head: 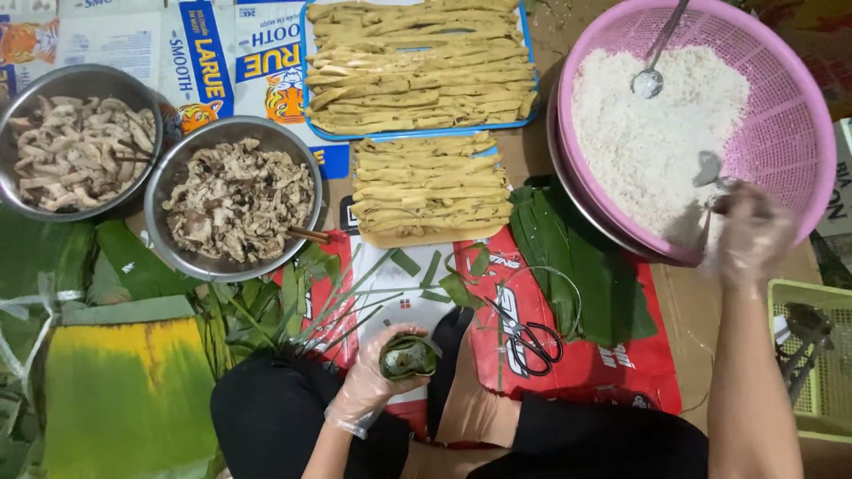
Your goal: Layering rice, beans, and meat onto banana leaves and wrapping them into cakes
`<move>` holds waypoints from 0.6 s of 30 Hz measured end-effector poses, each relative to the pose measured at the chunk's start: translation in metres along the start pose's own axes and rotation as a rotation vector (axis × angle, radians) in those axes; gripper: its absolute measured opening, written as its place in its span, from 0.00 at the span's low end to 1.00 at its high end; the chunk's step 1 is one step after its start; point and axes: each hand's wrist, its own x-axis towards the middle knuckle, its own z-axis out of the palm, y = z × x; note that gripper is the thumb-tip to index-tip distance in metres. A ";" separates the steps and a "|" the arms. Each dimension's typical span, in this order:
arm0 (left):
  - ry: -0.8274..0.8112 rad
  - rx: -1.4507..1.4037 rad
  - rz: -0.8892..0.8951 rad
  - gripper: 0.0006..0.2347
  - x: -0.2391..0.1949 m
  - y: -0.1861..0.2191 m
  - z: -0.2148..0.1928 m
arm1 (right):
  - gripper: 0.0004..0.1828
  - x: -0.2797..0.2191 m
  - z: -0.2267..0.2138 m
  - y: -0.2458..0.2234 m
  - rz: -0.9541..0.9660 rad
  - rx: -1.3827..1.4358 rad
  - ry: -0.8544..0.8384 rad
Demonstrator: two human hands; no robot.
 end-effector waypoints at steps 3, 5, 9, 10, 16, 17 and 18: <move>-0.020 -0.002 -0.077 0.28 -0.002 0.008 -0.002 | 0.02 0.006 -0.009 0.007 0.246 0.578 0.153; 0.010 -0.002 -0.080 0.30 -0.003 0.007 -0.003 | 0.07 0.012 -0.019 0.007 0.448 0.919 0.322; 0.070 0.054 -0.022 0.29 -0.003 0.008 0.001 | 0.07 0.028 -0.025 0.048 0.789 0.865 0.368; 0.055 0.094 0.027 0.29 -0.002 0.004 0.002 | 0.07 0.035 -0.023 0.126 0.760 1.052 0.022; 0.054 0.165 0.174 0.32 0.001 -0.034 0.004 | 0.07 -0.072 -0.013 0.116 0.435 0.862 -0.510; 0.030 0.129 0.217 0.32 0.003 -0.031 0.002 | 0.08 -0.094 -0.034 0.011 0.484 1.173 -0.407; 0.053 0.134 0.202 0.32 0.001 -0.028 0.000 | 0.08 -0.086 -0.027 -0.077 0.485 1.181 -0.435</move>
